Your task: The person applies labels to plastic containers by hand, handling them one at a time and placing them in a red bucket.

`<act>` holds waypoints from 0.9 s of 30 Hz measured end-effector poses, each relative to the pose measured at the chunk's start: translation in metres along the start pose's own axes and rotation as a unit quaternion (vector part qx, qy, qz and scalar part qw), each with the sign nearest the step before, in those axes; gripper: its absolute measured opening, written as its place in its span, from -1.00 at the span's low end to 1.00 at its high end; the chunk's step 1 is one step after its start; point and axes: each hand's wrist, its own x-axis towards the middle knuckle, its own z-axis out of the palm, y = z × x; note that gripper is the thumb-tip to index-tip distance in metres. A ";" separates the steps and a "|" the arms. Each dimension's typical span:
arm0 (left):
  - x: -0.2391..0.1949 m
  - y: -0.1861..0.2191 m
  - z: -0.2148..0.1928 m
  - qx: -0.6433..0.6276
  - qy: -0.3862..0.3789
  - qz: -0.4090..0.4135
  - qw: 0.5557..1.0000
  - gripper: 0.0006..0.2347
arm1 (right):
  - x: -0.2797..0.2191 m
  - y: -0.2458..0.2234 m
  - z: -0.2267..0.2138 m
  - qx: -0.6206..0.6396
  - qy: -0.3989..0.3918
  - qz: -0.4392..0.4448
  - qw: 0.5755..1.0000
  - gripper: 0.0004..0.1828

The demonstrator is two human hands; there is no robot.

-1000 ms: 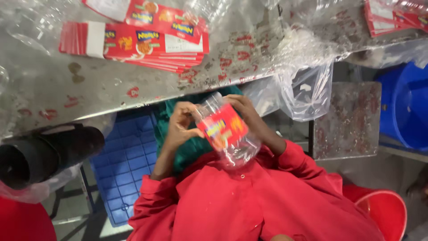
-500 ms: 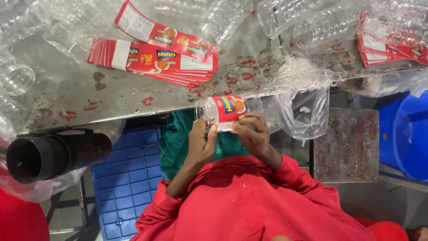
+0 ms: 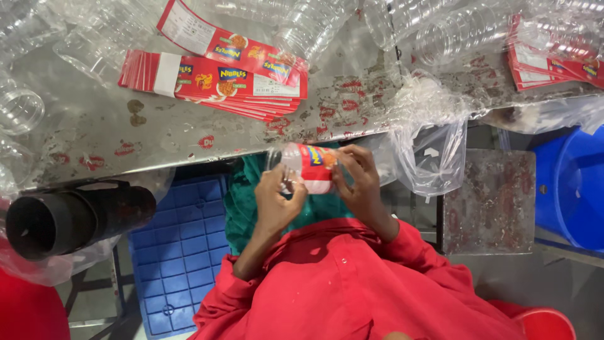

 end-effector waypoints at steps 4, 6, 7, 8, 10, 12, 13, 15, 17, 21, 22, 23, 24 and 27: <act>0.015 0.005 -0.023 0.019 -0.002 0.007 1.000 -0.83 | 0.017 -0.016 -0.020 0.013 -0.107 -0.040 0.993 -0.27; 0.027 0.010 -0.031 0.002 -0.084 0.066 0.994 -0.75 | 0.032 -0.014 -0.028 0.075 -0.256 -0.033 0.963 0.12; 0.032 0.015 -0.031 0.002 -0.085 0.069 0.994 -0.75 | 0.033 -0.015 -0.030 0.074 -0.253 -0.033 0.964 0.12; 0.040 0.019 -0.029 -0.002 -0.112 0.168 0.979 -0.80 | 0.034 -0.015 -0.031 0.153 -0.308 0.058 0.937 0.16; 0.058 0.023 -0.031 -0.003 -0.137 0.270 0.953 -0.82 | 0.036 -0.003 -0.028 0.229 -0.356 0.143 0.894 0.21; 0.086 0.013 -0.038 -0.006 -0.047 0.322 0.946 -0.70 | 0.039 0.023 -0.019 0.147 -0.148 0.041 0.977 0.13; 0.105 0.003 -0.038 0.048 -0.012 0.287 0.956 -0.70 | 0.044 0.040 -0.013 0.147 -0.147 0.037 0.978 0.13; 0.152 -0.028 -0.034 0.123 -0.016 0.239 0.963 -0.66 | 0.064 0.075 0.000 0.102 0.045 0.065 0.992 0.22; 0.191 -0.059 -0.013 0.144 -0.052 0.231 0.961 -0.63 | 0.098 0.100 0.017 0.116 0.066 0.165 0.977 0.30; 0.222 -0.107 0.040 0.182 -0.094 0.365 0.908 -0.72 | 0.125 0.111 0.028 -0.081 0.189 0.001 0.979 0.39; 0.223 -0.110 0.047 0.242 -0.097 0.397 0.880 -0.79 | 0.120 0.107 0.027 -0.082 0.192 0.001 0.978 0.39; 0.224 -0.110 0.047 0.242 -0.098 0.399 0.879 -0.79 | 0.110 0.100 0.026 -0.091 0.213 -0.017 0.973 0.31; 0.220 -0.106 0.045 0.237 -0.096 0.380 0.889 -0.79 | 0.096 0.092 0.023 -0.102 0.231 -0.034 0.967 0.23; 0.174 -0.072 0.025 0.161 -0.093 0.364 0.913 -0.77 | 0.058 0.066 0.020 -0.086 0.148 -0.114 0.979 -0.28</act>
